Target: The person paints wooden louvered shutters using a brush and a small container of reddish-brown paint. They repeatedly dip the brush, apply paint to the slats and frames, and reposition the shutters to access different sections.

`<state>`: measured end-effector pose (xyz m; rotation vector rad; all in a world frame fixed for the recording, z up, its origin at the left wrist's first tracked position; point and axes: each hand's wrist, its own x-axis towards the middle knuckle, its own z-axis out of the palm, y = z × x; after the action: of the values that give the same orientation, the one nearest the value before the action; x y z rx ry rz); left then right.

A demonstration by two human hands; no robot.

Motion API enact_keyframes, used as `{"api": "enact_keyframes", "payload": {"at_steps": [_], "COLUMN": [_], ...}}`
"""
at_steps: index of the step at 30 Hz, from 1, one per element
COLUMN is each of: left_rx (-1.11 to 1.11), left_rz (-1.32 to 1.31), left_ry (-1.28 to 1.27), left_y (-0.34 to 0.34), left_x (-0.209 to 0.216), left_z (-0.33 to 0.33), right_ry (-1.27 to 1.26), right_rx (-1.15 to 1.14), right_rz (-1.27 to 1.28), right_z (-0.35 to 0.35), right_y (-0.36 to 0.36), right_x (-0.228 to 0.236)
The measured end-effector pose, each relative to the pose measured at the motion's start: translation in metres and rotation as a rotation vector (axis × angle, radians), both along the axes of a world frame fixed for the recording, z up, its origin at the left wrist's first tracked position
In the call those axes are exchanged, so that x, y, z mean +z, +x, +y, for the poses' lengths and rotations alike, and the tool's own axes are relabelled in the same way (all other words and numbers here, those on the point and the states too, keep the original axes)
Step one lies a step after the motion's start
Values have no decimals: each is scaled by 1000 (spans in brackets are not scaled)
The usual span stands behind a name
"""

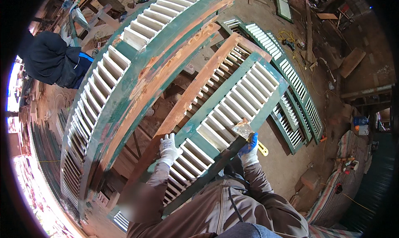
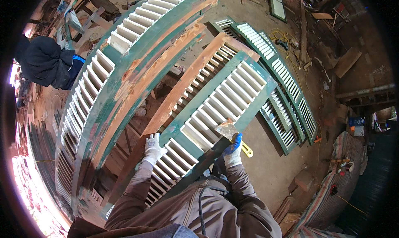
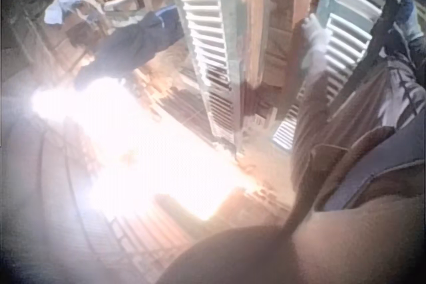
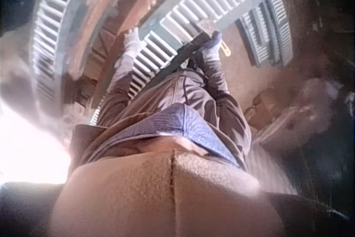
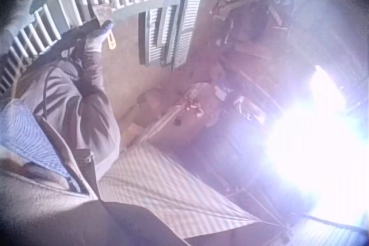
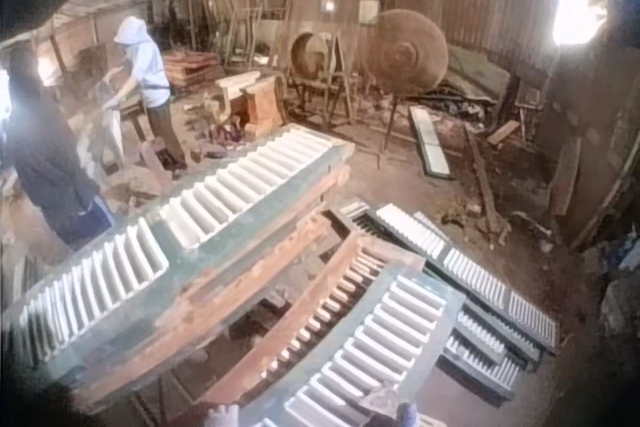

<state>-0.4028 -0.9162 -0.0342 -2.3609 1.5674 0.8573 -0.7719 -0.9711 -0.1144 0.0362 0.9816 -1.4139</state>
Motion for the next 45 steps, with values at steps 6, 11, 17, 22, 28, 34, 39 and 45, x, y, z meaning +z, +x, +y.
{"api": "enact_keyframes", "payload": {"at_steps": [6,11,17,22,28,34,39,45], "left_rx": [1,-63,162,864,1468,1740,1839,1416], "left_rz": [34,-87,17,-230,-760,-272,66,-946], "left_ry": [-43,-62,-448,-1141,-1908,-2160,-2322,-661], "left_y": [29,58,57,79,222,384,467,470], "left_x": [20,5,49,126,136,171,206,174], "left_z": [-17,-30,14,73,245,402,439,485], "right_ry": [-77,191,-252,-437,-420,-460,-491,-539], "right_rx": [-27,62,286,586,567,544,415,395], "right_rz": [-48,57,-142,-117,336,525,636,711], "right_z": [-29,-55,-80,-59,-100,-137,-156,-148], "right_y": [33,64,61,35,-21,-15,-57,-198], "right_x": [16,57,121,153,97,124,140,181]}}
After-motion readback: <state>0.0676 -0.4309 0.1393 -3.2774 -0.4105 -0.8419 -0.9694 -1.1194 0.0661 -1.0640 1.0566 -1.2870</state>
